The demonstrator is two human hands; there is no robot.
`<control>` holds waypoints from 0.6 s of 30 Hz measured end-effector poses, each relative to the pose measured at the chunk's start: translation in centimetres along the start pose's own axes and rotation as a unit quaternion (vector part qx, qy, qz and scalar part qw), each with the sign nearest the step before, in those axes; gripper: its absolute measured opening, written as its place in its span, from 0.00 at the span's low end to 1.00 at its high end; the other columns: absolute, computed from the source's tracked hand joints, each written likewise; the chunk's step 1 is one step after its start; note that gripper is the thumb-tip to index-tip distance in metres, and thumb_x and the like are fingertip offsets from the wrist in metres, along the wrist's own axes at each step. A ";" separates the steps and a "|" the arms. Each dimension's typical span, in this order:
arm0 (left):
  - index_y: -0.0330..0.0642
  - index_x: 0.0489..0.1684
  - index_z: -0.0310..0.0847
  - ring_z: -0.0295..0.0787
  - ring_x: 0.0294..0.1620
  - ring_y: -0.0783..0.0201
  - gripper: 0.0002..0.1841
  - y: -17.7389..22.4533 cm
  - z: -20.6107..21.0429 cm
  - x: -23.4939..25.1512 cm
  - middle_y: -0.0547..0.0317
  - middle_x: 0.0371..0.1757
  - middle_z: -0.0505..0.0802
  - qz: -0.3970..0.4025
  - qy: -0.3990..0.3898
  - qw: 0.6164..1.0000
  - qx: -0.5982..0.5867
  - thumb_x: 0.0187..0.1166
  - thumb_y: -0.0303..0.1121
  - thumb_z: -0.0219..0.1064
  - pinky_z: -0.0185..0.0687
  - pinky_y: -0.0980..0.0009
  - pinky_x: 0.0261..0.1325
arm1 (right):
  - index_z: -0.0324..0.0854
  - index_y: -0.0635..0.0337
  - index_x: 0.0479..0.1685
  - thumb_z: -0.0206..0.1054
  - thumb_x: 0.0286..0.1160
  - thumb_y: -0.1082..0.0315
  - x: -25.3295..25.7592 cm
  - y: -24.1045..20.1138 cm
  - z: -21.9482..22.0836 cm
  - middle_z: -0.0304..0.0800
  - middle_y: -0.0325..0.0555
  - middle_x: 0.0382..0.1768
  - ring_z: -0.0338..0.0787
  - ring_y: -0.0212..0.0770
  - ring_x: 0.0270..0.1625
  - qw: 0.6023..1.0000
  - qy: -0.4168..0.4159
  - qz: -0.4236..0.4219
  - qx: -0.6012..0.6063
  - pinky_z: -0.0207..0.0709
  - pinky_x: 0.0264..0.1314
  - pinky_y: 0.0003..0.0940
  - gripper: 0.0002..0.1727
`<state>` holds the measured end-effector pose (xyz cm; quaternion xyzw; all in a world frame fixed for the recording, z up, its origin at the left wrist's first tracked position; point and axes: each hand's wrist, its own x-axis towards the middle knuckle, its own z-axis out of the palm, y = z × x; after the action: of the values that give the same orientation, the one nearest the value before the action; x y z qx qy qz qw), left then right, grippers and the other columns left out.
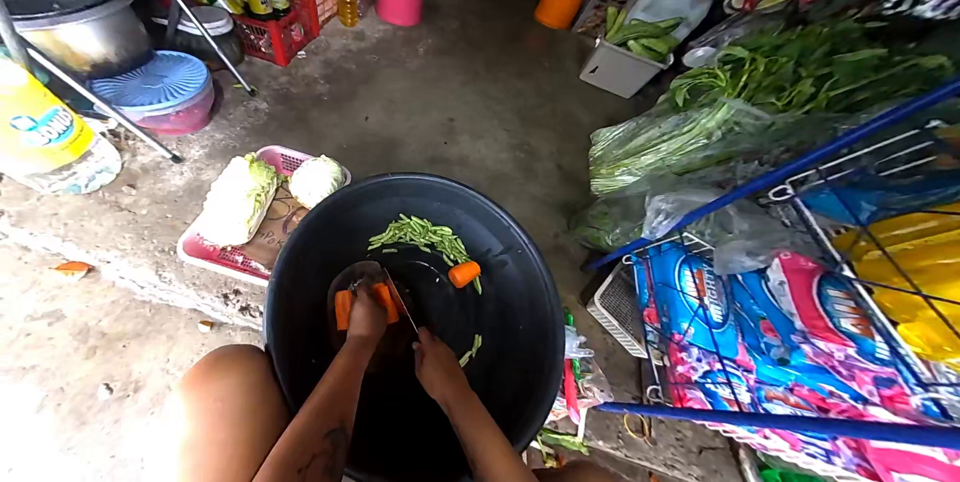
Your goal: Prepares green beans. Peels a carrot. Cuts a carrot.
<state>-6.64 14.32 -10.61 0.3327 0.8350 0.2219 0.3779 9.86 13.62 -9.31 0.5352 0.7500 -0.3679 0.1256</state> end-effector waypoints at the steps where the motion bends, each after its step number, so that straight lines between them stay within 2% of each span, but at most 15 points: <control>1: 0.34 0.84 0.62 0.83 0.74 0.43 0.32 -0.1 -0.1 0.0 0.35 0.74 0.83 0.003 0.005 1.000 -0.001 0.79 0.28 0.67 0.79 0.48 0.77 | 0.66 0.57 0.86 0.46 0.97 0.57 0.0 -0.2 0.2 0.84 0.60 0.72 0.86 0.57 0.73 1.000 -0.001 -0.001 0.009 0.78 0.76 0.54 0.25; 5: 0.34 0.77 0.71 0.81 0.76 0.44 0.24 -0.2 -0.3 0.2 0.35 0.77 0.80 0.020 0.028 0.999 0.023 0.81 0.27 0.65 0.78 0.51 0.78 | 0.67 0.55 0.84 0.47 0.96 0.58 0.0 -0.5 0.5 0.85 0.58 0.70 0.88 0.56 0.71 1.000 0.006 0.002 0.006 0.79 0.74 0.54 0.24; 9: 0.38 0.64 0.84 0.83 0.74 0.48 0.14 -0.9 -0.2 0.7 0.40 0.75 0.83 0.091 0.049 0.994 0.028 0.85 0.28 0.62 0.78 0.53 0.78 | 0.57 0.48 0.91 0.46 0.95 0.58 0.1 -1.4 0.8 0.87 0.58 0.68 0.92 0.59 0.65 0.998 0.004 0.027 -0.051 0.84 0.66 0.58 0.27; 12: 0.40 0.60 0.87 0.85 0.72 0.50 0.12 -1.0 0.2 1.1 0.43 0.73 0.85 0.114 0.047 0.992 0.029 0.85 0.28 0.62 0.80 0.55 0.76 | 0.61 0.50 0.87 0.43 0.97 0.55 0.3 -1.9 0.9 0.88 0.58 0.64 0.92 0.60 0.63 0.998 0.004 0.036 -0.060 0.85 0.64 0.58 0.25; 18: 0.37 0.58 0.87 0.87 0.69 0.51 0.11 -1.4 0.8 1.1 0.43 0.71 0.86 0.113 0.065 0.991 -0.004 0.85 0.27 0.64 0.81 0.56 0.75 | 0.65 0.50 0.83 0.43 0.97 0.58 0.0 -2.5 -0.8 0.88 0.58 0.63 0.93 0.59 0.61 0.995 0.008 0.024 -0.093 0.85 0.62 0.59 0.22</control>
<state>-7.10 14.32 -12.51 0.4078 0.8142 0.2879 0.2964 7.77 13.75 -7.67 0.5424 0.7686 -0.2891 0.1774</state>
